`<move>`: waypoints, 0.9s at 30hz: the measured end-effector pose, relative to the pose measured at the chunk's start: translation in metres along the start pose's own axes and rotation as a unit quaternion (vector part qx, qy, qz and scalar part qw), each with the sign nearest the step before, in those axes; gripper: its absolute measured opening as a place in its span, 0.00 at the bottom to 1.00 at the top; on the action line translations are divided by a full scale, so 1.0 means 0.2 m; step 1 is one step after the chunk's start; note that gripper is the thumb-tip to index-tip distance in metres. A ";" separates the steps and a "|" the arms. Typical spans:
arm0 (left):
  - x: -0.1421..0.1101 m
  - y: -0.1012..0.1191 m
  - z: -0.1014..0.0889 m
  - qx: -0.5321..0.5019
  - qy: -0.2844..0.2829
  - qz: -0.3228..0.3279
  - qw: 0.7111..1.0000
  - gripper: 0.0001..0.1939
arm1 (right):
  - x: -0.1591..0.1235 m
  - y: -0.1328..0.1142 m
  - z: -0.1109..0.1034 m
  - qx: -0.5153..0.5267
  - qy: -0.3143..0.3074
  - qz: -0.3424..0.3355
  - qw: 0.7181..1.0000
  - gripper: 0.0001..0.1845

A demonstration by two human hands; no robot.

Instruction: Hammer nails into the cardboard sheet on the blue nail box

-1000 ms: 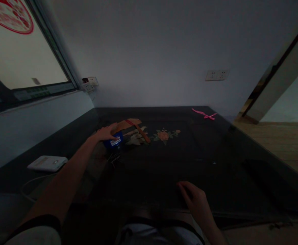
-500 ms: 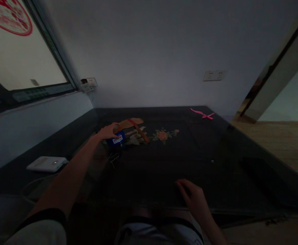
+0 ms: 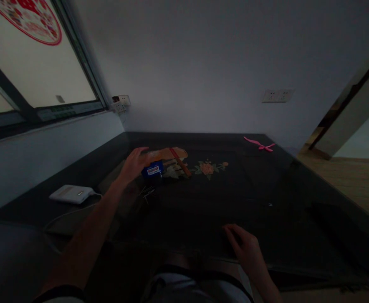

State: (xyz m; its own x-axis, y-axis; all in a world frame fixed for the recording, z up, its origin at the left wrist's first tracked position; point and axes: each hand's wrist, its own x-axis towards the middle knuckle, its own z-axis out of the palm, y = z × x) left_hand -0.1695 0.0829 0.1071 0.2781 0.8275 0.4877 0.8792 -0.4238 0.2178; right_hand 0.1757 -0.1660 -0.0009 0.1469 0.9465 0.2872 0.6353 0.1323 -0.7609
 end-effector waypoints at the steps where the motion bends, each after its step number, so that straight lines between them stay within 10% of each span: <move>1: -0.08 0.01 0.01 -0.031 -0.014 0.022 0.999 0.23 | 0.00 0.01 0.00 0.001 -0.001 -0.003 1.000 0.14; 11: -0.56 0.01 0.29 0.011 -0.232 0.095 0.968 0.26 | 0.01 0.02 0.00 -0.010 -0.017 -0.006 1.000 0.15; 27: -0.46 -0.08 0.42 -0.063 -0.165 0.051 0.983 0.24 | 0.00 0.00 0.00 0.002 -0.023 0.006 1.000 0.13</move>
State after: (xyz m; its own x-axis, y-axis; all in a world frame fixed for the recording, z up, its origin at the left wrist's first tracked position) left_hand -0.1764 0.0441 -0.0124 0.4901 0.8443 0.2167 0.7915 -0.5352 0.2951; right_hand 0.1756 -0.1653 -0.0012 0.1196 0.9602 0.2523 0.6314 0.1225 -0.7657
